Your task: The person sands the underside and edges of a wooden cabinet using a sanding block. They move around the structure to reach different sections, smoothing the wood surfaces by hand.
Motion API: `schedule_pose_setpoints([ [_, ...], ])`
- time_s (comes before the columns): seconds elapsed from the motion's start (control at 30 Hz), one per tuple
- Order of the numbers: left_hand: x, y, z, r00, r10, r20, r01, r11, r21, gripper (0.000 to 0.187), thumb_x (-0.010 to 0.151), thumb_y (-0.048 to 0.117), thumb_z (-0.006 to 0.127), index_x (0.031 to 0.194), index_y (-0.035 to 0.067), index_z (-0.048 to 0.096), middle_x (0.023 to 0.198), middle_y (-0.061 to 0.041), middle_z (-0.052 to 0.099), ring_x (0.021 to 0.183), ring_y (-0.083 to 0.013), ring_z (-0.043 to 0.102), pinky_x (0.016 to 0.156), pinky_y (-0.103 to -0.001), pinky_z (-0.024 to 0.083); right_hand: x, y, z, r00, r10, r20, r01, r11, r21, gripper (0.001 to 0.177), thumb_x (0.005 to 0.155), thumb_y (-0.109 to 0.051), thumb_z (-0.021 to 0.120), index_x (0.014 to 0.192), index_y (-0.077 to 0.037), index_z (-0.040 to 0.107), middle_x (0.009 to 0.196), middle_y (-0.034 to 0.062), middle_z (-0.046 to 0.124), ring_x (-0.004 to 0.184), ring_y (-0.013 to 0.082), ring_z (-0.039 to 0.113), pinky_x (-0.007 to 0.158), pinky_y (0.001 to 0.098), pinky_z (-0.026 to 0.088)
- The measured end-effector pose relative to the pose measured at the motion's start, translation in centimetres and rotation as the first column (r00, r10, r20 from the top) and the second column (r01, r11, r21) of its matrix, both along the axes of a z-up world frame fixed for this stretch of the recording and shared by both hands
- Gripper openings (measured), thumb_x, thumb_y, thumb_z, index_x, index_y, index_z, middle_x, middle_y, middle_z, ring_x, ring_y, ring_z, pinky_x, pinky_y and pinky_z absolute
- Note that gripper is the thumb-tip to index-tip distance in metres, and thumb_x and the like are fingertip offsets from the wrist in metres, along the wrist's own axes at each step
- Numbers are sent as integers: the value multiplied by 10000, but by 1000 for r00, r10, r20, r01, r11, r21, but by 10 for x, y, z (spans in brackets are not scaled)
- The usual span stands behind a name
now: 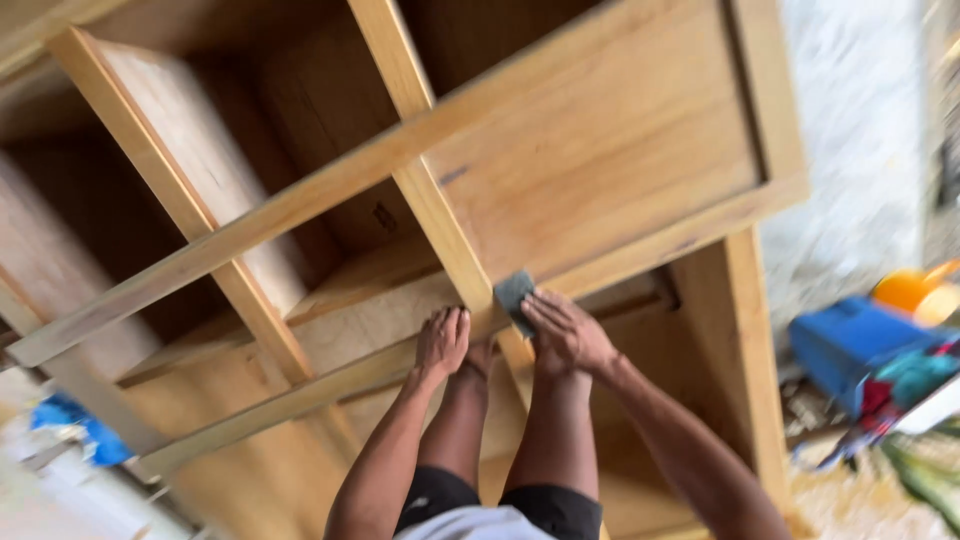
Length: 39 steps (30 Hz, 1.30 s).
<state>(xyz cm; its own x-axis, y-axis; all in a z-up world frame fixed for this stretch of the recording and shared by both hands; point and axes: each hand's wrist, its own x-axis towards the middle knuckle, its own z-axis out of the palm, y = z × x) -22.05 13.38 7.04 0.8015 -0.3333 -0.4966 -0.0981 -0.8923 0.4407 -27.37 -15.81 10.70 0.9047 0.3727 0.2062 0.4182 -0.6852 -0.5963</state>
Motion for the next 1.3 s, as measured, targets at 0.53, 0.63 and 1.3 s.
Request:
schedule_pose_setpoints([
  [0.53,-31,15,-39,925,176,336,-127,978,-163,222,1033,285,613,957,113,731,993,-168,699,1009,-434,695,900,-576,511,36,-27,26,984,-146,-100,119,963,-240,390,943,-15,579,1241,-183,766,1080,57,734,994,309,720,934,408,579],
  [0.63,-36,56,-36,722,440,534,-470,878,-89,124,1010,179,698,974,60,702,876,-183,685,912,-416,698,905,-540,510,46,-31,10,999,29,-17,-32,966,-258,496,889,0,592,1337,-97,779,1351,123,721,1207,351,675,1112,466,510],
  [1.3,-1,28,-48,243,642,727,-875,469,-121,143,960,117,624,1051,217,671,950,65,805,817,-150,754,1012,-394,459,83,-23,-5,936,303,-181,-338,917,-212,430,814,62,645,1168,-115,814,1135,10,781,990,293,657,879,407,516],
])
